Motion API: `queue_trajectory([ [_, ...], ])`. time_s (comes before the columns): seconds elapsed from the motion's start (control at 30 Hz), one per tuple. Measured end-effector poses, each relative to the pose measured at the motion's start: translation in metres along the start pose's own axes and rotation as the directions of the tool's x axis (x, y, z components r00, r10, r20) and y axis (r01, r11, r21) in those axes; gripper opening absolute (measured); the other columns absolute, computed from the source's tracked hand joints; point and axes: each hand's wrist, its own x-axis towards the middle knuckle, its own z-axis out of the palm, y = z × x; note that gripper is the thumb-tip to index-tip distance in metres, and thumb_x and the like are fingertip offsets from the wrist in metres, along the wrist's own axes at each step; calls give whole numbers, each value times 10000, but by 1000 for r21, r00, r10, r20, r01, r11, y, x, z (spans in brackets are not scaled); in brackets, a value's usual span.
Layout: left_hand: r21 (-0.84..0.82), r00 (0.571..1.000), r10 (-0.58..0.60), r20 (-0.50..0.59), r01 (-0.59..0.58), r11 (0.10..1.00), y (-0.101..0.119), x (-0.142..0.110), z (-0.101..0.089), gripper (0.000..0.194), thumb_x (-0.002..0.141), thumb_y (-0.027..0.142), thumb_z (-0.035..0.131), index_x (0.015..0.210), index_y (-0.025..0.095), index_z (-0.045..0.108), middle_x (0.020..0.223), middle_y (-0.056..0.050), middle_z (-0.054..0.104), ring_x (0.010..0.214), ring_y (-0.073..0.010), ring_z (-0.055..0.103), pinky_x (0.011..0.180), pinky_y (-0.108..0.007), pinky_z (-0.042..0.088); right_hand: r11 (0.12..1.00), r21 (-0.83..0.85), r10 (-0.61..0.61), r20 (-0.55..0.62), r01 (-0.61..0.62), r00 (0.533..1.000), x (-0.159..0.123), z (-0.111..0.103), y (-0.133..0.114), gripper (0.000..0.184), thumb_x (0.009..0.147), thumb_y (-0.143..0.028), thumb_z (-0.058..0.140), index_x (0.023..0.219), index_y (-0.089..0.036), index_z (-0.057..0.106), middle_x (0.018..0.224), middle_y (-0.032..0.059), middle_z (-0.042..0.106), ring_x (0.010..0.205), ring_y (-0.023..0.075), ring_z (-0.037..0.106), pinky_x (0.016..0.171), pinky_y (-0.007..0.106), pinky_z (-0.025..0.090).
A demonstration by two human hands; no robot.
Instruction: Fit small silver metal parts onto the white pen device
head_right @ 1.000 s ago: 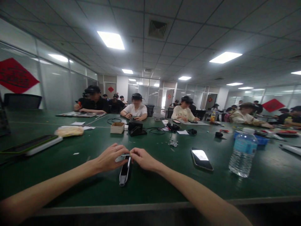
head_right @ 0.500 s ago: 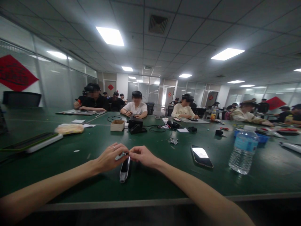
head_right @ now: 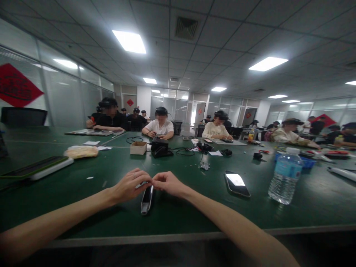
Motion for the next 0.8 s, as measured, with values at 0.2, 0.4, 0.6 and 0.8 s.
queue_trajectory([
  [0.2,-2,999,13,49,-13,1000,-2,0,-1,250,989,250,364,976,179,603,906,-45,668,805,-140,587,759,-282,399,1000,-17,-3,-17,3,1000,-1,1,-1,408,682,-512,734,762,-121,645,637,-29,562,586,87,474,585,232,370],
  [0.4,-3,999,30,25,-30,1000,-2,1,-2,216,985,266,392,981,171,586,911,-44,663,813,-142,593,761,-275,418,999,-33,-6,-29,5,1000,-1,1,-1,390,688,-497,732,767,-123,655,650,-24,576,594,91,485,589,233,373],
  [0.6,34,993,114,-42,-112,993,0,2,-2,196,981,268,408,1005,167,574,898,-41,653,785,-135,591,736,-265,435,999,-31,-16,-39,15,999,0,1,-1,376,668,-483,748,741,-126,656,637,-28,579,581,84,478,585,228,378],
  [0.8,83,984,165,-70,-159,984,-1,2,0,210,990,263,395,996,170,584,882,-39,651,740,-128,576,696,-258,419,999,-49,-20,-61,17,998,0,1,1,374,649,-477,759,740,-126,665,645,-23,594,580,84,477,586,229,377],
])
